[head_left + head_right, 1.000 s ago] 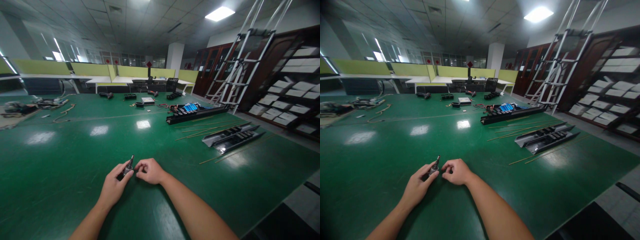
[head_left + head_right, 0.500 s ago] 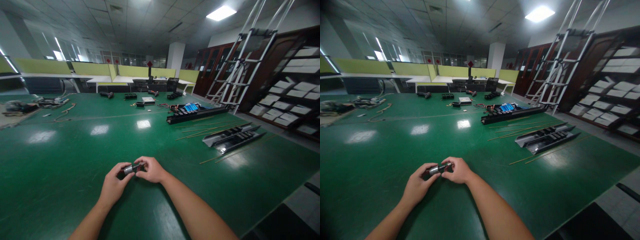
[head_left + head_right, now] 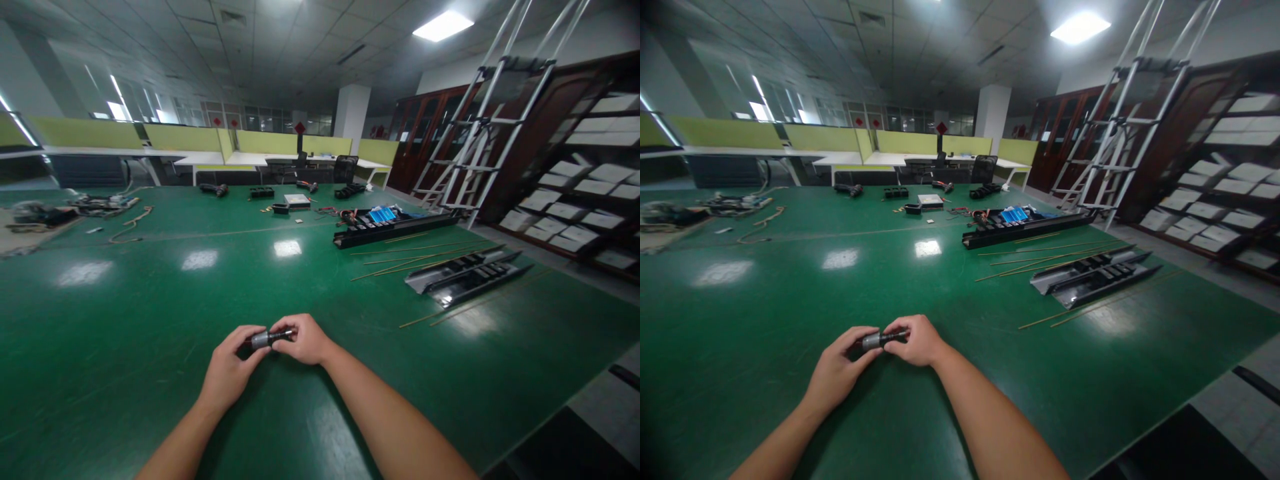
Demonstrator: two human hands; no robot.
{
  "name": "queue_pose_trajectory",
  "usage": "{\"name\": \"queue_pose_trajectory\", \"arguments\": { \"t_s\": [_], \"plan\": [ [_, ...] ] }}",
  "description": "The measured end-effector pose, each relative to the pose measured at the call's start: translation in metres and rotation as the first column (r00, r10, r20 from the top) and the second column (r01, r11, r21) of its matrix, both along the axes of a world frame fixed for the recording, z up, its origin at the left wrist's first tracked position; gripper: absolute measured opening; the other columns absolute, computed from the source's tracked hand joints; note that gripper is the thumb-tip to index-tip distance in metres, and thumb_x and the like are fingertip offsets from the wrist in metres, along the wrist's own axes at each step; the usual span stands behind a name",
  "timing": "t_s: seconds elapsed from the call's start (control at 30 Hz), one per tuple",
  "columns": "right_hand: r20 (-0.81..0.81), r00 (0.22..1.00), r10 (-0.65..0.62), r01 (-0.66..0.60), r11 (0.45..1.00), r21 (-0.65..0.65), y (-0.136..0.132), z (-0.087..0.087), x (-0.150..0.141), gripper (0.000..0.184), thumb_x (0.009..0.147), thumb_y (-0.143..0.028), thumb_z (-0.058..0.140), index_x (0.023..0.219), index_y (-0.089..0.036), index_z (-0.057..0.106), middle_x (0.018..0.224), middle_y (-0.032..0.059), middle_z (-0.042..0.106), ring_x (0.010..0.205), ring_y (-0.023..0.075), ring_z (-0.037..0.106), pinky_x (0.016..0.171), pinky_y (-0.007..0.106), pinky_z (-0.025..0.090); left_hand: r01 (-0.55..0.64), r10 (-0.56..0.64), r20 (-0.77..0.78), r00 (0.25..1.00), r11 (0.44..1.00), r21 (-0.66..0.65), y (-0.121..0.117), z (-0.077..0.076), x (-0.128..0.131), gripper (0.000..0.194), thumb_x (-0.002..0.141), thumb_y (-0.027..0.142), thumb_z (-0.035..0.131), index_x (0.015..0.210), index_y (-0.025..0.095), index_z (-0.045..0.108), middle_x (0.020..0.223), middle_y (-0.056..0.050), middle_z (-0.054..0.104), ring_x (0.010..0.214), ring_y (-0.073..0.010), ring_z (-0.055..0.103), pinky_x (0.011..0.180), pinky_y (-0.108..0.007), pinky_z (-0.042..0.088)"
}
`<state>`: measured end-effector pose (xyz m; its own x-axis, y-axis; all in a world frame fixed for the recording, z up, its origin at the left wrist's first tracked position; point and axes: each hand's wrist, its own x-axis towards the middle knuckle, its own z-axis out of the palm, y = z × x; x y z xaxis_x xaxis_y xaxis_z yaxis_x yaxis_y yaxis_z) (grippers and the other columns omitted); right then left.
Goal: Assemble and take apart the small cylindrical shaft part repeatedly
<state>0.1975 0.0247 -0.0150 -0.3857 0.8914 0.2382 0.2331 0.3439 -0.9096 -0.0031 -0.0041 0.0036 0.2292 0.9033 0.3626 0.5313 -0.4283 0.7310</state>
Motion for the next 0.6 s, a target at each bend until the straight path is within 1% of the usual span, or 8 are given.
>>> {"name": "queue_pose_trajectory", "arguments": {
  "t_s": [0.2, 0.4, 0.6],
  "plan": [
    [0.024, 1.000, -0.018, 0.017, 1.000, 0.007, -0.0004, 0.0030, 0.0010, 0.024, 0.073, -0.028, 0.072, 0.093, -0.014, 0.073, 0.081, 0.0044, 0.071, 0.068, 0.0146, 0.062, 0.064, 0.024, 0.047, 0.005, -0.005, -0.004, 1.000, 1.000, -0.001, -0.0005, 0.0003, 0.0006, 0.027, 0.082, 0.040, 0.067, 0.105, 0.025, 0.066, 0.106, -0.003, 0.066, 0.099, -0.0204, 0.062, 0.091, -0.033, 0.050],
    [0.048, 0.999, -0.024, 0.024, 1.000, 0.011, -0.0002, 0.0067, 0.0016, 0.023, 0.073, -0.030, 0.072, 0.090, -0.015, 0.075, 0.079, 0.0041, 0.072, 0.067, 0.0148, 0.062, 0.062, 0.024, 0.046, 0.021, -0.021, 0.011, 1.000, 1.000, -0.016, 0.0000, -0.0023, 0.0004, 0.030, 0.082, 0.042, 0.066, 0.106, 0.023, 0.067, 0.106, -0.006, 0.066, 0.099, -0.0220, 0.063, 0.089, -0.034, 0.052],
    [0.035, 0.999, -0.042, 0.042, 0.999, 0.008, 0.0014, 0.0040, 0.0026, 0.020, 0.073, -0.028, 0.072, 0.087, -0.015, 0.075, 0.075, 0.0034, 0.071, 0.063, 0.0134, 0.060, 0.059, 0.023, 0.044, 0.009, -0.008, 0.028, 1.000, 0.999, -0.037, 0.0007, -0.0028, -0.0003, 0.028, 0.081, 0.040, 0.069, 0.106, 0.026, 0.067, 0.107, -0.003, 0.066, 0.099, -0.0204, 0.062, 0.089, -0.032, 0.051]
  ]
}}
